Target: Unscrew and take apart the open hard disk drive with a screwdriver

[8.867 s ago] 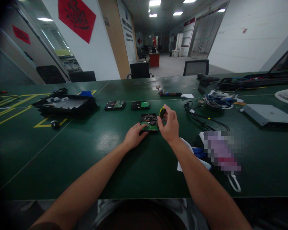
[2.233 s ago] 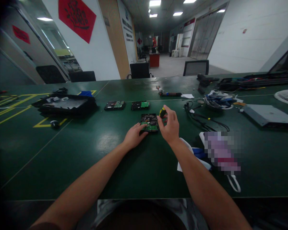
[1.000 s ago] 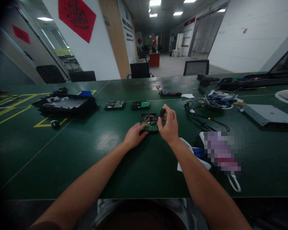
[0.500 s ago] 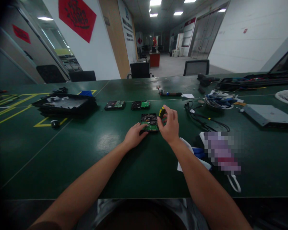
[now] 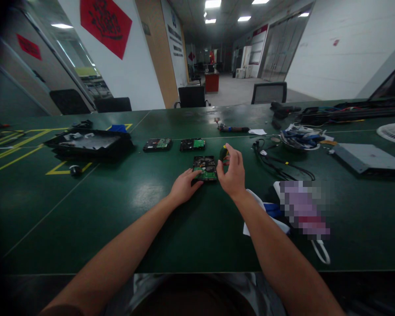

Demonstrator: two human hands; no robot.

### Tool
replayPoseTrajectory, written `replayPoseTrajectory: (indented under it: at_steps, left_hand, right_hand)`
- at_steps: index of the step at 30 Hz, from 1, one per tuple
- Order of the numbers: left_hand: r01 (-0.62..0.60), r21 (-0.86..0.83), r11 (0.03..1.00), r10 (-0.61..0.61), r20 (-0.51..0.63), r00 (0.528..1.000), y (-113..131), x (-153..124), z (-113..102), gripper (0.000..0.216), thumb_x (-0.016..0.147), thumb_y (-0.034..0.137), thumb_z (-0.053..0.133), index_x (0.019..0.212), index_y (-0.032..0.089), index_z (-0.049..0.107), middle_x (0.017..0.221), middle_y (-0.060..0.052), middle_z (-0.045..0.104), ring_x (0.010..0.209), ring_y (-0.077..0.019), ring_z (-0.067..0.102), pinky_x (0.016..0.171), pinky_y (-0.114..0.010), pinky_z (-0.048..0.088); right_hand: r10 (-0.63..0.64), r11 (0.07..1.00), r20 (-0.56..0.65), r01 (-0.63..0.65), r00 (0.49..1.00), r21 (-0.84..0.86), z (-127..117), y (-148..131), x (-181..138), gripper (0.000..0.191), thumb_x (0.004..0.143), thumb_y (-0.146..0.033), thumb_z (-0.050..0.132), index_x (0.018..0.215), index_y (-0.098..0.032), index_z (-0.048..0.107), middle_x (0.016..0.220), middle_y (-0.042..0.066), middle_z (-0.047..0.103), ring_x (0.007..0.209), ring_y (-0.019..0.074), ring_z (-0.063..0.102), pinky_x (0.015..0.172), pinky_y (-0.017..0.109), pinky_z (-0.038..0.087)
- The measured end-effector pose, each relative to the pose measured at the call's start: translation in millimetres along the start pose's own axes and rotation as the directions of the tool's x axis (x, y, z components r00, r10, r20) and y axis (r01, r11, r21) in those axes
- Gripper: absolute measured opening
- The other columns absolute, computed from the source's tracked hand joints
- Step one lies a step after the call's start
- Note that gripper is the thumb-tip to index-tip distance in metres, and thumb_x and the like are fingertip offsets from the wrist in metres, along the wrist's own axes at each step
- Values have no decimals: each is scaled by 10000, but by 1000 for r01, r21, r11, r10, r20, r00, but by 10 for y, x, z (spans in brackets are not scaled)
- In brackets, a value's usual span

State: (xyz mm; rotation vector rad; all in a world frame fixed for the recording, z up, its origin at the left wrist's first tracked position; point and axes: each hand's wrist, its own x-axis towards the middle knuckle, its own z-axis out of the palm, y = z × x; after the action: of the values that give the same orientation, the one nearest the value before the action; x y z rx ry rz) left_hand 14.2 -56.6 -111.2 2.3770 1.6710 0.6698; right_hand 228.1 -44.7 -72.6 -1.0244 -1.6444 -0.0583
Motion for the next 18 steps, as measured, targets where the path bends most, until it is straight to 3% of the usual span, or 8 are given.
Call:
replayPoseTrajectory:
  at_steps: [11, 18]
  left_hand:
    - [-8, 3, 1000, 8, -12, 1000, -4, 5, 15, 506, 963, 426, 600, 1429, 227, 591, 1469, -144, 583, 1441, -299, 468, 1179, -453, 395]
    - [-17, -4, 1000, 17, -12, 1000, -17, 4, 18, 511, 959, 413, 607, 1431, 218, 589, 1454, -153, 598, 1439, -306, 470, 1174, -460, 400]
  right_hand:
    - [12, 1000, 31, -12, 999, -12, -12, -35, 0, 702, 936, -246, 576, 1581, -292, 304, 1288, 139, 534, 968, 248, 635, 812, 461, 641]
    - [54, 998, 26, -53, 998, -25, -19, -49, -3, 674, 920, -301, 625, 1543, -304, 370, 1257, 128, 555, 890, 226, 650, 672, 389, 645]
